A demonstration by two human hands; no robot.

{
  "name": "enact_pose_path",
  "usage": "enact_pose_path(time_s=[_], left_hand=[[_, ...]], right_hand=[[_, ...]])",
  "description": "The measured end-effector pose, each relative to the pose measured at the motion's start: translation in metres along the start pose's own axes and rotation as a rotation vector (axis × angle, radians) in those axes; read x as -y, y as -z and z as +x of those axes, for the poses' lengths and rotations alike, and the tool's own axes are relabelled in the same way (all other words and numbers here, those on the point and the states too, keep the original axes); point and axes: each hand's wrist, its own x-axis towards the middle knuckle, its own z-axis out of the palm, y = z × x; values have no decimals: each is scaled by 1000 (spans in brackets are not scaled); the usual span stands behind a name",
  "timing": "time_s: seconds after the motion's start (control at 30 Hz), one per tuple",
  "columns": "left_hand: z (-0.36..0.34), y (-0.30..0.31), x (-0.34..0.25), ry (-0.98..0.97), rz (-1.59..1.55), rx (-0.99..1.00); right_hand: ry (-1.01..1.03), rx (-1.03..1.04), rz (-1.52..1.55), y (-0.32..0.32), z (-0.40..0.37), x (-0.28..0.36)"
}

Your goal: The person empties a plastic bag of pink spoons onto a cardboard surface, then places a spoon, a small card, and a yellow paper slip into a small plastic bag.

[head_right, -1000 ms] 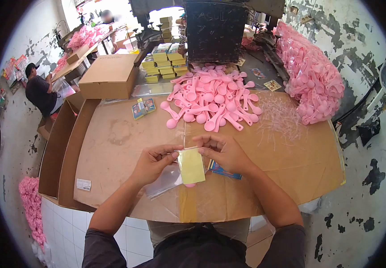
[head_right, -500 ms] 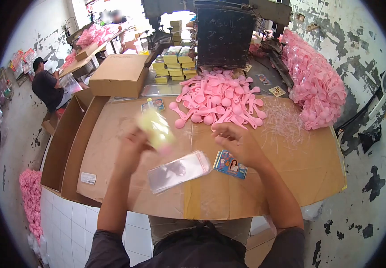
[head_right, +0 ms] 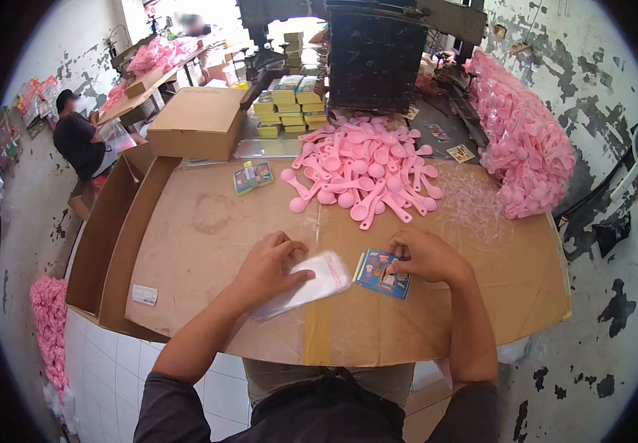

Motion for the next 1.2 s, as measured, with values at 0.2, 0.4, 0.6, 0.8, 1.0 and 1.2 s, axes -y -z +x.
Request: enact_pose_path(time_s=[0.2, 0.4, 0.6, 0.8, 1.0, 1.2], left_hand=[[0, -4, 1, 342, -467, 34], [2, 6, -6, 392, -438, 35], [3, -4, 4, 107, -570, -141], [4, 13, -5, 435, -1109, 71], [3, 1, -8, 422, -1246, 94], [3, 6, -16, 425, -1202, 161]], right_hand=[[-42, -34, 188, 5, 2, -7], [104, -217, 233, -2, 2, 2], [229, -256, 431, -51, 22, 27], [282, -289, -38, -48, 20, 31], [224, -517, 658, -62, 30, 35], [301, -446, 515, -63, 25, 41]])
